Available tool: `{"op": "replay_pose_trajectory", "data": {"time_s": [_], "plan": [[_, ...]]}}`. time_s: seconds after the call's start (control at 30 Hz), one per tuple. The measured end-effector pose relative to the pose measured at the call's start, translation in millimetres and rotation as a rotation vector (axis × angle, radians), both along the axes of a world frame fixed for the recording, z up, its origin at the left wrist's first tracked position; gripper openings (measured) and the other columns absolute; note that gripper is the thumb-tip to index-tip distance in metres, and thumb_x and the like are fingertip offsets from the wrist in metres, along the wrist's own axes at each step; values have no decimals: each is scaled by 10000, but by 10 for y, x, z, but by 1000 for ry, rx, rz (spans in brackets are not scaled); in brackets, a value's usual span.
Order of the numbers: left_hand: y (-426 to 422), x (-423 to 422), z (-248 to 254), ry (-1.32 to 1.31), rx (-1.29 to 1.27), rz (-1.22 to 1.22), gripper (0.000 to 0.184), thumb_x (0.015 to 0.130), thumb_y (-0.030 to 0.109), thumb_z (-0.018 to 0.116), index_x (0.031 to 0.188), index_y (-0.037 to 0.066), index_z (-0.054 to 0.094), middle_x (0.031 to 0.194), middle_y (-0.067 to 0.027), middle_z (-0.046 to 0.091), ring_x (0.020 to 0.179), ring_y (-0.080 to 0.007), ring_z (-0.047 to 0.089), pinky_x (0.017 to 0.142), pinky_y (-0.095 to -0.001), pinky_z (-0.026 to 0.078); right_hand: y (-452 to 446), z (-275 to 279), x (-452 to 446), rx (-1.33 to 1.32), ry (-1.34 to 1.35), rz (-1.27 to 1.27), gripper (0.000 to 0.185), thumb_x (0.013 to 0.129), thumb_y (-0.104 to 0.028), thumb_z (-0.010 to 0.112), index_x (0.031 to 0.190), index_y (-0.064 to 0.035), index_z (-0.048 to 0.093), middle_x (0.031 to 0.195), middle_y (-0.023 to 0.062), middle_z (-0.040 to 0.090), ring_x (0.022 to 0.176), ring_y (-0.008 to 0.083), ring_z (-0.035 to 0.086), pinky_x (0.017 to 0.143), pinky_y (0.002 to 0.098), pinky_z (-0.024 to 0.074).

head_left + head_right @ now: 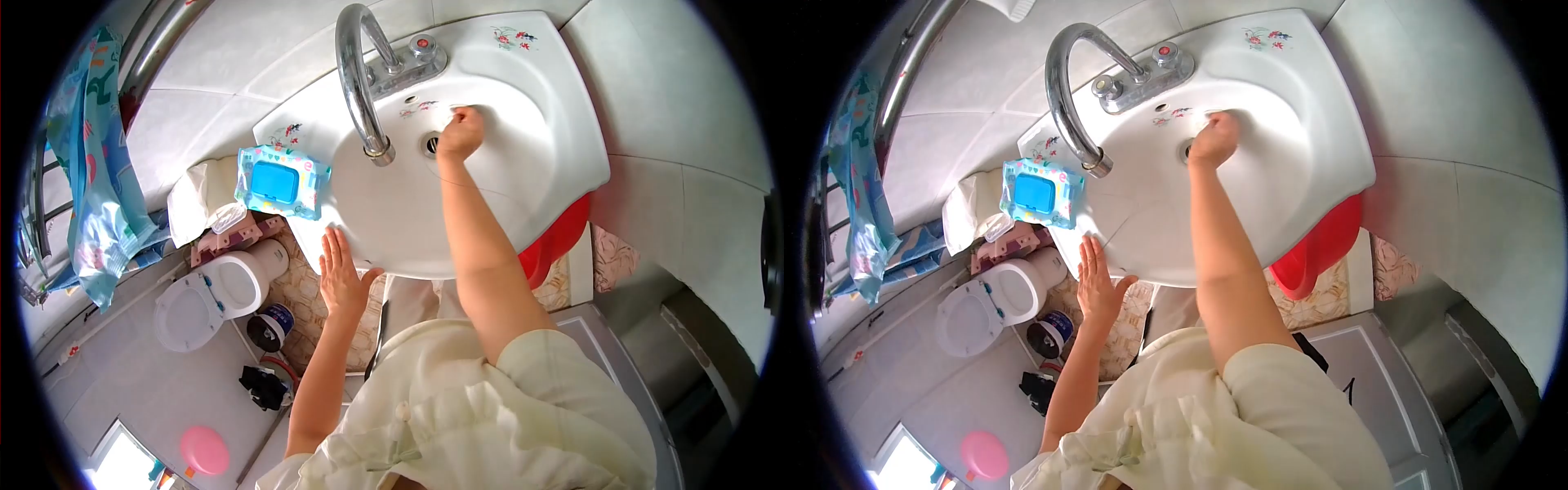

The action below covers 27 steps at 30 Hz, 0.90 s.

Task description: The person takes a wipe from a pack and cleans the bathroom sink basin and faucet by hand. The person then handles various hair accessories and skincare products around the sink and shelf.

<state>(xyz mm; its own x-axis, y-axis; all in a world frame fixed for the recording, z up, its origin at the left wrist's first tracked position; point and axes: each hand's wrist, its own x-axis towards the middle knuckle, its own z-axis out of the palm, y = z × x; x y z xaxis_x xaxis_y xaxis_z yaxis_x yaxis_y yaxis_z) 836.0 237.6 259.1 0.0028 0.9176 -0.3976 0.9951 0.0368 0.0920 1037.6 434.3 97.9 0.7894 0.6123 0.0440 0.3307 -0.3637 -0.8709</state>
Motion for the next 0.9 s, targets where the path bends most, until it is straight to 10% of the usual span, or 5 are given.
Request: {"op": "replay_pose_trajectory", "data": {"time_s": [0.27,0.47,0.7,0.83,0.9], "plan": [[41,32,53,-14,-50,24,1038,705,409,722,1441,-2,116,1507,-195,115,1391,-336,147,1098,-456,237,-361,14,-443,1,-40,575,125,758,-15,526,788,-80,629,775,119,613,830,303,584,729,405,464],[23,27,27,7,-53,25,1043,702,402,726,1442,3,109,1509,-188,114,1393,-327,145,1093,-455,250,124,120,-221,-16,425,-326,34,795,-47,565,805,-42,597,770,143,619,697,310,596,658,419,472],[44,50,43,42,-85,22,1042,701,399,728,1441,2,110,1509,-184,116,1395,-319,141,1091,-452,257,-302,2,-722,-55,232,522,58,758,-32,574,755,-24,631,738,173,622,724,337,603,658,413,467],[-13,13,3,33,-43,9,1041,701,393,731,1443,9,110,1510,-181,116,1395,-318,143,1091,-447,260,-30,136,-565,94,558,74,105,735,-69,616,820,-15,646,792,166,657,677,296,630,669,350,487],[21,25,12,39,-56,9,1039,700,389,734,1441,4,116,1510,-182,116,1395,-317,147,1089,-443,266,-107,46,-849,41,277,44,85,751,-71,585,754,5,623,787,158,613,730,360,598,651,437,469]]}}
